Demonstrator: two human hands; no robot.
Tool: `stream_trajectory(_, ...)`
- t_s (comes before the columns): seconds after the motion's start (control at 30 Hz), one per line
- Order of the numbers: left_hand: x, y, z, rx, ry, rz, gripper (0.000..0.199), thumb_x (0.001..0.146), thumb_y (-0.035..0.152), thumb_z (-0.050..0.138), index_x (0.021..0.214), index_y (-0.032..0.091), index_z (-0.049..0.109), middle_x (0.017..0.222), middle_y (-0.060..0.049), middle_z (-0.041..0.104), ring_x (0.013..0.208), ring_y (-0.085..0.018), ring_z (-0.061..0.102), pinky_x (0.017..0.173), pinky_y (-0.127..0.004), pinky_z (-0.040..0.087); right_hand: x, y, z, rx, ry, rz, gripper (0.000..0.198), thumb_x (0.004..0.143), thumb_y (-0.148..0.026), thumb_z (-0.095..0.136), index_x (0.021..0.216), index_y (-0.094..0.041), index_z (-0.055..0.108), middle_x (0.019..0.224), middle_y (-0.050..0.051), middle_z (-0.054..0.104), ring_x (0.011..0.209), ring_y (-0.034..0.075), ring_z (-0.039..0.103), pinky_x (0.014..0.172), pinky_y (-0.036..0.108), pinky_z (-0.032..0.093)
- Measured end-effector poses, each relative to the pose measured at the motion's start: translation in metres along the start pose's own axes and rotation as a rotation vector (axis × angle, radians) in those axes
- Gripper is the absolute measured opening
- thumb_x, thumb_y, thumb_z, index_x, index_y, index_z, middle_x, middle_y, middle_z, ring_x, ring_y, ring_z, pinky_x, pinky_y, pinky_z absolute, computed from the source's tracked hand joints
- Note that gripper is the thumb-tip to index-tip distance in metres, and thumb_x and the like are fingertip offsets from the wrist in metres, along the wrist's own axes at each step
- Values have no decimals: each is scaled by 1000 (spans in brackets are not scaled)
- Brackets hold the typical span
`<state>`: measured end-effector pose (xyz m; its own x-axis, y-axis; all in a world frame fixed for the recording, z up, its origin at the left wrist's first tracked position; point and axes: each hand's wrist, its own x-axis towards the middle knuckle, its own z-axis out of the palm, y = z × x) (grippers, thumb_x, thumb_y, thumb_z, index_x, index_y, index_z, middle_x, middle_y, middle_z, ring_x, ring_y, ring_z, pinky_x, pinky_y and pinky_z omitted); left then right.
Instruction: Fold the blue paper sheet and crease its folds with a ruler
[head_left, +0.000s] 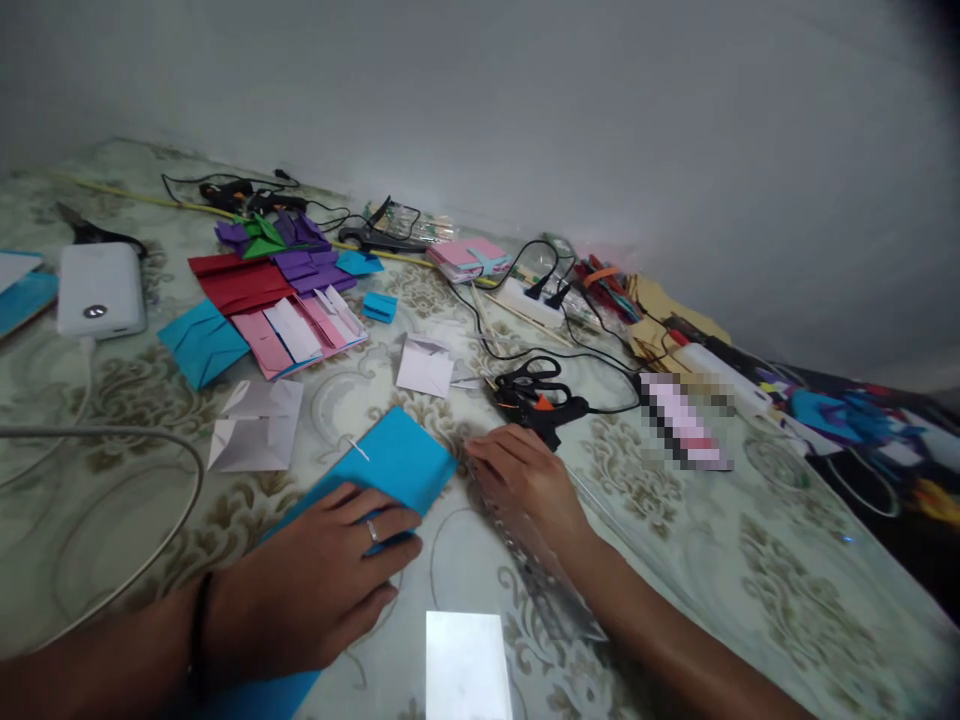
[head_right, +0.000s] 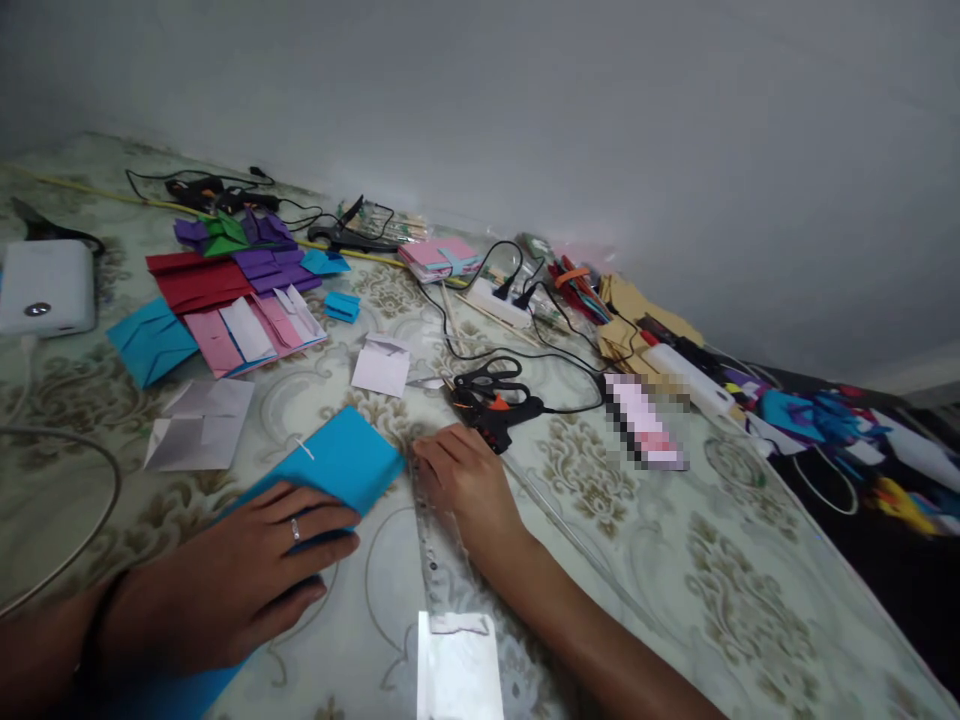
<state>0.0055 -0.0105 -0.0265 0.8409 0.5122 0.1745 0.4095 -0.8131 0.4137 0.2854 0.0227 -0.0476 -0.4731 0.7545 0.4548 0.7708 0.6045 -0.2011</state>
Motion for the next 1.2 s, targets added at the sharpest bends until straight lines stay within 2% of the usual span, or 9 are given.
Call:
stream_trajectory(0.27,-1,0,0,-10,-17,1,32,99,23,58,130,20,62,135,-6,66,118,-27,58,101,-43,41,-2,-2,-7,8,-21,-19,20,102,-12,54,99,-19,72,87,6,74,80,22,66,74,37,54)
stream_trajectory(0.5,-1,0,-1,-17,8,-3,33,97,20,59,130,21,64,133,-6,67,118,-25,60,101,-41,43,11,2,4,11,-21,32,22,102,-15,53,93,-20,73,85,6,74,82,23,66,76,38,56)
stream_trajectory(0.67,0,-1,0,7,20,15,34,97,20,60,130,22,64,138,-7,65,127,-26,58,106,-42,43,13,2,4,107,6,63,22,101,-15,53,98,-20,74,85,7,74,81,23,66,74,36,57)
stream_trajectory(0.83,1,-1,-1,20,4,17,35,97,18,58,130,21,64,138,-7,66,127,-28,59,105,-45,46,17,8,3,98,78,66,22,99,-12,54,93,-19,74,83,8,74,78,23,68,74,37,57)
stream_trajectory(1.0,1,1,-3,26,4,4,36,96,17,58,131,23,64,138,-6,66,128,-25,60,108,-42,49,16,10,-12,114,193,218,14,97,-16,61,92,-21,73,87,6,77,84,23,72,79,37,59)
stream_trajectory(1.2,0,0,-4,37,26,21,37,94,13,56,130,22,62,139,-6,66,134,-23,58,112,-38,49,7,11,-21,402,155,401,13,98,-26,61,98,-22,73,104,7,79,96,24,75,86,38,60)
